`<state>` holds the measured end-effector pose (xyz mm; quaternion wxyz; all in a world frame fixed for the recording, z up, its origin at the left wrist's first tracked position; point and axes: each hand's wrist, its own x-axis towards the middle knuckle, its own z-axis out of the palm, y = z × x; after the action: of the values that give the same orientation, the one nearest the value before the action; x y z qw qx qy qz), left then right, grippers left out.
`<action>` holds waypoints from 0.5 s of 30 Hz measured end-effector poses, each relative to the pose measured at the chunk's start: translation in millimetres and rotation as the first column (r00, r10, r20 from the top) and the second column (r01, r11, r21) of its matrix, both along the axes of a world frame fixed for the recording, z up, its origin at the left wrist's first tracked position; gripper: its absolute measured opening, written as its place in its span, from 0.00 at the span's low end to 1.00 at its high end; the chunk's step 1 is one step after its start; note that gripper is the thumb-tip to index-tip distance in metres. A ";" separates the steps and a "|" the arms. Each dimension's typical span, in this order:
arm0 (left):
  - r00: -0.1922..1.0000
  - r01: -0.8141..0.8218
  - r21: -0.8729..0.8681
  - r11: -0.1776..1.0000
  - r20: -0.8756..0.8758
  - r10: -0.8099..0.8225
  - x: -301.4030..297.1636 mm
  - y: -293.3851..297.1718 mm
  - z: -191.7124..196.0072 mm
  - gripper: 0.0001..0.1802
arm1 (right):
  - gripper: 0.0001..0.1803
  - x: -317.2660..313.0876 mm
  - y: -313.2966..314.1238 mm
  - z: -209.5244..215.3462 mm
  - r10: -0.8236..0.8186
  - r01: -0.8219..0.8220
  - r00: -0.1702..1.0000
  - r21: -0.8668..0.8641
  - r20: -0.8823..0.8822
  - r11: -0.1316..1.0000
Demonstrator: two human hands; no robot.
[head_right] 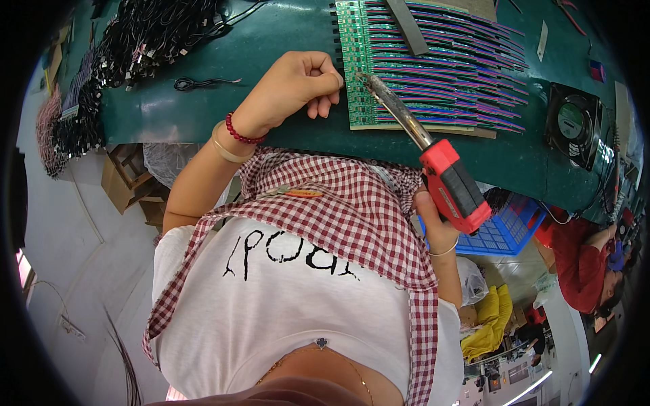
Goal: The person solders electronic components and wires onto circuit boards using a handheld soldering tool, positioning each component on the boards by hand.
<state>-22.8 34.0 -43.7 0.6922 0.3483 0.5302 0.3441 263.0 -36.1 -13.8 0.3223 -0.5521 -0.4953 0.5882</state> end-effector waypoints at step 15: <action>1.000 0.007 -0.012 1.000 -0.025 -0.007 -0.3 0.1 3.6 0.07 | 0.21 -4.2 3.7 8.5 -0.039 0.039 0.999 0.026 0.004 0.999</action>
<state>-23.1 34.2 -40.2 0.6887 0.3505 0.5397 0.3341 258.8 -32.5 -5.3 0.3395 -0.5588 -0.4927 0.5742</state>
